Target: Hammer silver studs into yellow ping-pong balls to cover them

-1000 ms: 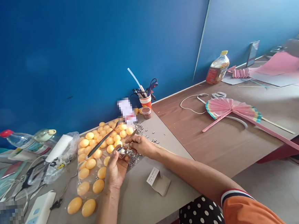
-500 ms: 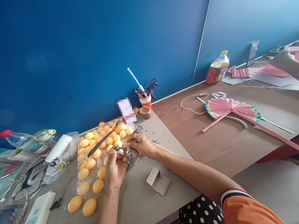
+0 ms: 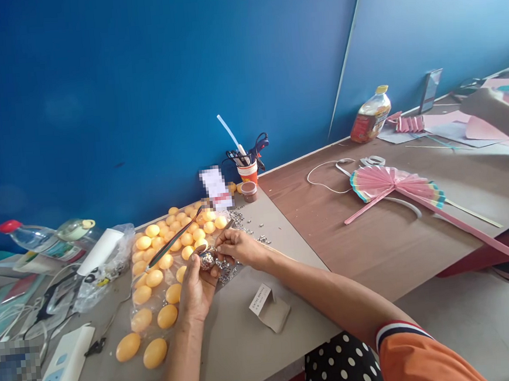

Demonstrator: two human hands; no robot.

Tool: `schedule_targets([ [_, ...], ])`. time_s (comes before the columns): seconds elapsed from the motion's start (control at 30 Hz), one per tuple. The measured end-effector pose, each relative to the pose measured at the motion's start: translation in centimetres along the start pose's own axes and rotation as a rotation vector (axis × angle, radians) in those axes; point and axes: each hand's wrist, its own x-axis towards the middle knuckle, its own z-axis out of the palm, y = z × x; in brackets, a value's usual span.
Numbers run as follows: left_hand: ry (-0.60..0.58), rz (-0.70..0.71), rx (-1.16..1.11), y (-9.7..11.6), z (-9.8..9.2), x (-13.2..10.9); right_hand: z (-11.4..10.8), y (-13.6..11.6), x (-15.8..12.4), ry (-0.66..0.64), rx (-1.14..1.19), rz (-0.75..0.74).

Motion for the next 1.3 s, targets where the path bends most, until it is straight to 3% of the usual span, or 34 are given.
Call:
schedule_targets([
  [0.9,0.017,0.081,0.09,-0.9,-0.2,0.2,0.1,-0.2,-0.2,-0.015,-0.069,-0.046],
  [1.3,0.081,0.096,0.213,-1.3,-0.6,0.1,-0.4,-0.2,0.1,-0.082,-0.023,0.077],
])
